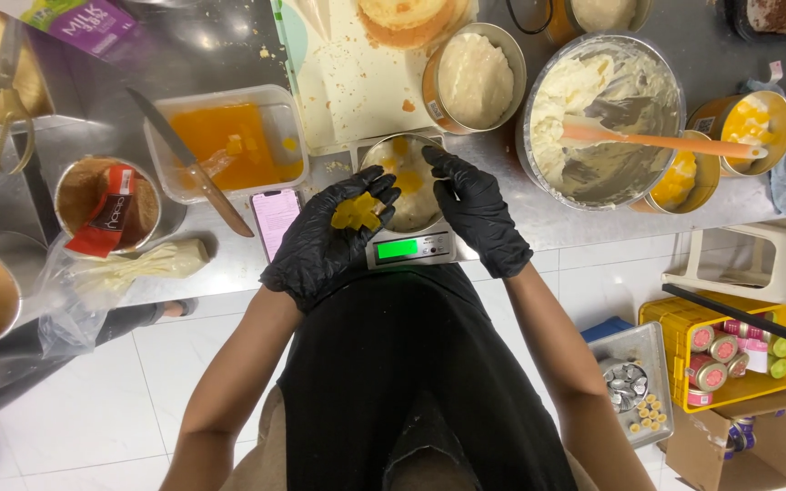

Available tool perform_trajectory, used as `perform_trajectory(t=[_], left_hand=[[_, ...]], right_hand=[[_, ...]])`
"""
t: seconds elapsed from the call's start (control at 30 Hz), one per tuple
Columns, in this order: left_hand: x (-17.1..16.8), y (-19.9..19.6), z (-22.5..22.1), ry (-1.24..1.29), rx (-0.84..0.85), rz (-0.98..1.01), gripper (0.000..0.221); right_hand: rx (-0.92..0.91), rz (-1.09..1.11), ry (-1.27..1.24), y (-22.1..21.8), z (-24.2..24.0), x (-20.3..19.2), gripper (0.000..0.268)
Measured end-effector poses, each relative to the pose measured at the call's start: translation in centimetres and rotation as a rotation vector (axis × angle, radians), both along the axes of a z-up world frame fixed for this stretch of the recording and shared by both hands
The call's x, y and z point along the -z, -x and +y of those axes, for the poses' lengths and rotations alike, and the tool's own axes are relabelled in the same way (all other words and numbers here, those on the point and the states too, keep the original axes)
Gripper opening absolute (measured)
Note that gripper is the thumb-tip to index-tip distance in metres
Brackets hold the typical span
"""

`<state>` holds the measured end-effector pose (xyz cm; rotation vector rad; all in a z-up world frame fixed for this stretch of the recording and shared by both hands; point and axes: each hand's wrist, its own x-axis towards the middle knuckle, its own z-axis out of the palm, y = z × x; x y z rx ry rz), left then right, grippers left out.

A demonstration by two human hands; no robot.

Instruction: Assembling a cake by layering sliced fruit onto a sponge base using a digital scale for measurement.

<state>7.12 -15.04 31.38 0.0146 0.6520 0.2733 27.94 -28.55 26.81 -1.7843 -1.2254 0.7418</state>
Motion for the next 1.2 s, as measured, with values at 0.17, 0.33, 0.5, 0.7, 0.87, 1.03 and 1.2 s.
perform_trajectory(t=[0.17,0.33,0.5,0.7,0.87,1.03,1.2], left_hand=[[0.7,-0.6,0.0,0.075,-0.155,0.028,0.041],[2.6,-1.4,-0.7,-0.112,-0.048,0.013,0.040],[4.4,-2.8,-2.2,0.036,0.028,-0.037,0.039],[4.3,-1.9,-1.6,-0.022,0.036,0.029,0.040],[4.6,-1.0,-0.7,-0.028,-0.080,0.047,0.038],[3.6,-0.6,-0.2,-0.080,-0.158,0.044,0.042],[3.8,-0.5,0.0,-0.197,-0.132,-0.008,0.050]], right_hand=[[0.126,0.012,0.057,0.5,-0.2,-0.7,0.038],[0.003,0.246,0.064,3.0,1.3,-6.3,0.042],[-0.060,0.049,-0.060,4.0,0.3,-4.3,0.036],[0.136,0.223,0.065,1.6,-0.5,-4.2,0.029],[-0.016,-0.247,0.065,0.4,-1.1,-2.6,0.026],[0.082,-0.153,0.062,-0.1,-1.1,-2.9,0.029],[-0.111,-0.104,-0.060,1.5,-1.8,-3.3,0.036]])
